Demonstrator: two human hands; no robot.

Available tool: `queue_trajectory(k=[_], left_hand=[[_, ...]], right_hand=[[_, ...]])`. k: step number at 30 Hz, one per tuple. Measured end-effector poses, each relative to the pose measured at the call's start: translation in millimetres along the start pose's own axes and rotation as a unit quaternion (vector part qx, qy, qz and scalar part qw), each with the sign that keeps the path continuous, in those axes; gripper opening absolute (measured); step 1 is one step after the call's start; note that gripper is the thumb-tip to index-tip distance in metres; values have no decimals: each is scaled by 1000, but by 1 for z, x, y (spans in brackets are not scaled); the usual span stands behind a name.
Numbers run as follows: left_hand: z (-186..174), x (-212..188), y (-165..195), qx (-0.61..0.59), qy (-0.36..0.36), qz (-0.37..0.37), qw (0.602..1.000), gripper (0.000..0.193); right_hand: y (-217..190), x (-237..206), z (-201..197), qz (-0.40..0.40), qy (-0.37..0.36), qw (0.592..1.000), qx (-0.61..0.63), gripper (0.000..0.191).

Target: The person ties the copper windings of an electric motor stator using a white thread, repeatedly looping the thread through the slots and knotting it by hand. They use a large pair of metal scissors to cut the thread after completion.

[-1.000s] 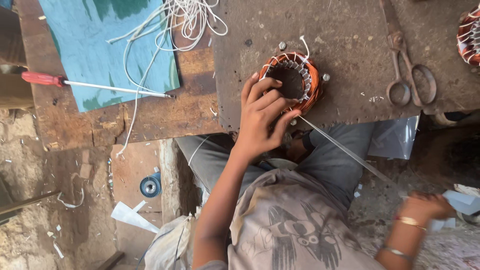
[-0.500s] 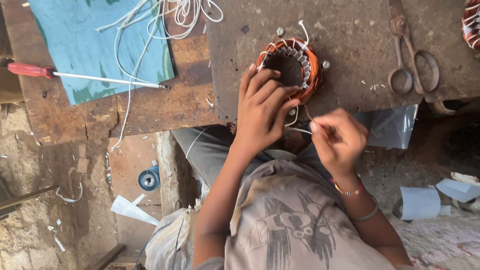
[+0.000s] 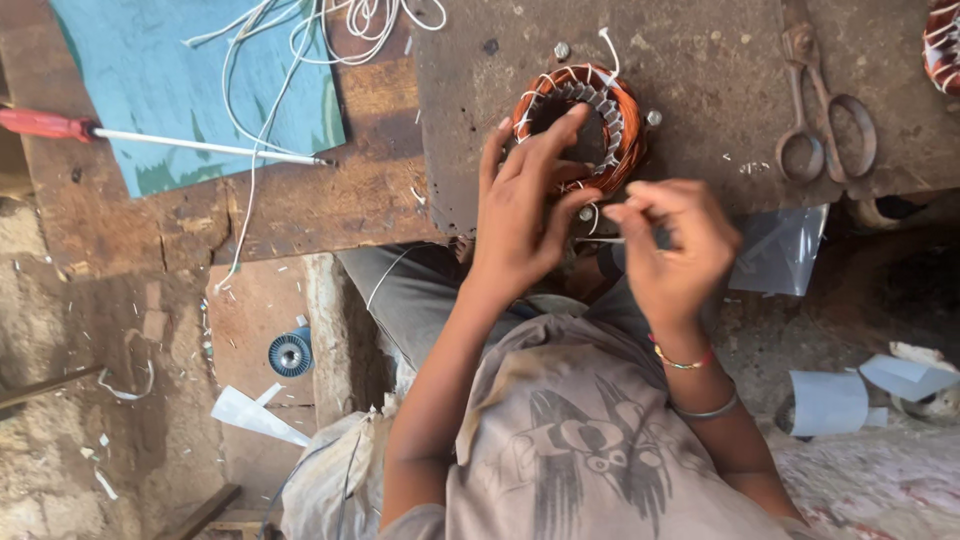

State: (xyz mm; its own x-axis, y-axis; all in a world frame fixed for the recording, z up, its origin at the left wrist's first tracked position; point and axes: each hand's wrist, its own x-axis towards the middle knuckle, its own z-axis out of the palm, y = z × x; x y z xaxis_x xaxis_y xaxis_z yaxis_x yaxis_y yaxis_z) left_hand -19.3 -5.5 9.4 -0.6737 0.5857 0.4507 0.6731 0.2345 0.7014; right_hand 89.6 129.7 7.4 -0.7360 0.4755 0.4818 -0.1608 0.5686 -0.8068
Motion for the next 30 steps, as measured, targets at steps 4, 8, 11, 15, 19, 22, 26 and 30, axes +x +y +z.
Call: queue_trajectory(k=[4, 8, 11, 15, 19, 22, 26, 30], left_hand=[[5, -1, -4, -40, 24, -15, 999, 65], [6, -4, -4, -6, 21, -9, 1000, 63], [7, -4, -4, 15, 12, -3, 1000, 65], [9, -4, -3, -38, 29, -17, 999, 62], [9, -4, -3, -35, 36, -15, 999, 61], [8, -4, -2, -21, 25, -10, 999, 61], [10, -4, 0, 17, 26, 4, 1000, 64], [14, -6, 2, -44, 39, -30, 998, 62]], right_hand=[[4, 13, -6, -62, -50, 995, -52, 14], [4, 14, -1, -40, -72, 994, -75, 14], [7, 8, 10, -93, -10, 989, -113, 12], [13, -1, 11, -72, -17, 995, -65, 13], [17, -3, 1, 63, -78, 994, 34, 13], [15, 3, -2, 51, -91, 995, 1, 12], [10, 16, 0, 57, -68, 995, 45, 13], [2, 17, -1, -16, -82, 990, -111, 13]])
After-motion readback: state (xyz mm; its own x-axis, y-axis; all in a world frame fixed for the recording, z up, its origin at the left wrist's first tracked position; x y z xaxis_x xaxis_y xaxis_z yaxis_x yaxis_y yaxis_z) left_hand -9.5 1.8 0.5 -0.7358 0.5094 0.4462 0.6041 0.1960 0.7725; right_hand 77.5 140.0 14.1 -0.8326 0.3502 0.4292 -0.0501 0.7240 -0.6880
